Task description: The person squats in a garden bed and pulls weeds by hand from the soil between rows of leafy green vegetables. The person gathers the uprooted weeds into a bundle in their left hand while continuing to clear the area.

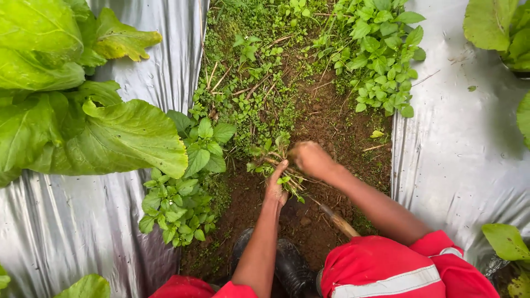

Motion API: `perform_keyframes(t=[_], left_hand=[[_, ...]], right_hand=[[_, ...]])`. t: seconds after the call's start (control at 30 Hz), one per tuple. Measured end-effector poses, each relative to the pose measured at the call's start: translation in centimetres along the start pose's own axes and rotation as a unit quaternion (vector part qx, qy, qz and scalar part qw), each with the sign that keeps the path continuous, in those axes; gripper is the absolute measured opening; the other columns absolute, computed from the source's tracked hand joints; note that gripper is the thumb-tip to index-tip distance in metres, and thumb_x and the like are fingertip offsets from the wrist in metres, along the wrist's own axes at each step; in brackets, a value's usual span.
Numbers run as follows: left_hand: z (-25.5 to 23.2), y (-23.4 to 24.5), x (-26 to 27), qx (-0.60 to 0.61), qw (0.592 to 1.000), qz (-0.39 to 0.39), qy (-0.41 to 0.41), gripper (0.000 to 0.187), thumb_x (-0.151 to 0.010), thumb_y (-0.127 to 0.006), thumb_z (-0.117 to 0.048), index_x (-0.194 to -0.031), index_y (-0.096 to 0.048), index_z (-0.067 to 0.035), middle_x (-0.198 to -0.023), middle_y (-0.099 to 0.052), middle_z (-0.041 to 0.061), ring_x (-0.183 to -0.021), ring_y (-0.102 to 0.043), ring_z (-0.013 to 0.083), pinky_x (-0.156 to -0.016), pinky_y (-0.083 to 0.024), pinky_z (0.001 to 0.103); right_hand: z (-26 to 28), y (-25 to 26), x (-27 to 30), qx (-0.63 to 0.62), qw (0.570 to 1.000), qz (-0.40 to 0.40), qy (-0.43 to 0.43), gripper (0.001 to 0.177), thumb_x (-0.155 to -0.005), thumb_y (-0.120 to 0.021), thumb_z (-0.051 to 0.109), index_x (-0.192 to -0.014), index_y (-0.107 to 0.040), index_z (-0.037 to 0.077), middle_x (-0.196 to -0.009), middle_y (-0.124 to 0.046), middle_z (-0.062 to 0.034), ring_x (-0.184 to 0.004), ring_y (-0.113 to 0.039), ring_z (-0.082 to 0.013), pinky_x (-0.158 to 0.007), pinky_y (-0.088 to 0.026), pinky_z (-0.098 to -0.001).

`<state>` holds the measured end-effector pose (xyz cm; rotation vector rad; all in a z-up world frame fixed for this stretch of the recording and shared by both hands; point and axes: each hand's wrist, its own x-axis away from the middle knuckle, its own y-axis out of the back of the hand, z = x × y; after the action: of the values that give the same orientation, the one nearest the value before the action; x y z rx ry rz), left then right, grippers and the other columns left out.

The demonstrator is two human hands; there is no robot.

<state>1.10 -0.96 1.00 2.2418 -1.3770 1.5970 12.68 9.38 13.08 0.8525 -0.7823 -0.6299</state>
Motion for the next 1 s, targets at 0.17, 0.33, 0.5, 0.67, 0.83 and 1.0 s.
perform_keyframes(t=[0.17, 0.33, 0.5, 0.67, 0.83, 1.0], left_hand=[[-1.8, -0.7, 2.4, -0.032, 0.999, 0.008, -0.001, 0.076, -0.076, -0.088, -0.046, -0.137, -0.065, -0.009, -0.153, -0.048, 0.022, -0.139, -0.043, 0.0386, -0.113, -0.033, 0.056], [-1.9, -0.3, 1.4, -0.036, 0.999, -0.007, 0.008, 0.065, -0.071, -0.093, -0.041, -0.127, -0.074, -0.014, -0.143, -0.058, 0.019, -0.128, -0.054, 0.0319, -0.103, -0.043, 0.049], [-1.1, 0.6, 1.8, 0.022, 0.998, -0.059, 0.01, 0.063, -0.07, -0.091, -0.044, -0.122, -0.075, -0.011, -0.118, -0.069, 0.016, -0.106, -0.062, 0.028, -0.09, -0.049, 0.042], [-1.7, 0.7, 1.1, -0.016, 0.995, -0.098, 0.002, 0.054, -0.073, -0.088, -0.046, -0.11, -0.079, -0.006, -0.108, -0.075, 0.017, -0.104, -0.065, 0.0297, -0.082, -0.051, 0.039], [-4.3, -0.8, 3.5, -0.075, 0.986, -0.142, 0.035, 0.085, -0.07, -0.089, -0.059, -0.132, -0.067, -0.005, -0.157, -0.042, 0.024, -0.15, -0.032, 0.0413, -0.119, -0.031, 0.054], [-5.3, 0.2, 3.5, -0.078, 0.991, -0.087, 0.07, 0.089, -0.074, -0.088, -0.06, -0.138, -0.062, -0.003, -0.161, -0.032, 0.027, -0.153, -0.023, 0.0421, -0.123, -0.024, 0.055]], right_hand=[[-1.1, -4.7, 0.7, 0.051, 0.998, 0.008, 0.025, 0.015, -0.087, -0.065, -0.002, -0.099, -0.076, -0.001, -0.086, -0.072, -0.0258, -0.083, -0.076, -0.0402, -0.074, -0.064, -0.0494], [0.5, -1.5, 1.5, 0.022, 1.0, -0.003, -0.001, 0.022, -0.084, -0.075, 0.002, -0.106, -0.073, -0.002, -0.083, -0.074, -0.0266, -0.074, -0.077, -0.0388, -0.068, -0.063, -0.0469], [2.7, 3.6, 0.5, -0.086, 0.981, 0.17, -0.026, 0.032, -0.096, -0.068, -0.001, -0.128, -0.069, -0.005, -0.106, -0.076, -0.0294, -0.061, -0.068, -0.022, -0.055, -0.056, -0.0292], [0.8, 6.8, -6.8, 0.06, 0.992, 0.106, 0.033, 0.04, -0.098, -0.067, 0.012, -0.137, -0.062, 0.004, -0.12, -0.069, -0.0261, -0.09, -0.065, -0.0264, -0.078, -0.054, -0.0383], [2.7, 9.4, -14.5, 0.234, 0.954, 0.042, 0.184, 0.058, -0.094, -0.064, -0.001, -0.148, -0.045, 0.004, -0.144, -0.053, -0.0209, -0.139, -0.05, -0.0378, -0.117, -0.043, -0.0524], [4.1, 5.4, -20.2, 0.055, 0.988, 0.027, 0.14, 0.08, -0.093, -0.053, -0.004, -0.163, -0.016, 0.003, -0.161, -0.031, -0.0245, -0.153, -0.025, -0.042, -0.127, -0.025, -0.0601]])
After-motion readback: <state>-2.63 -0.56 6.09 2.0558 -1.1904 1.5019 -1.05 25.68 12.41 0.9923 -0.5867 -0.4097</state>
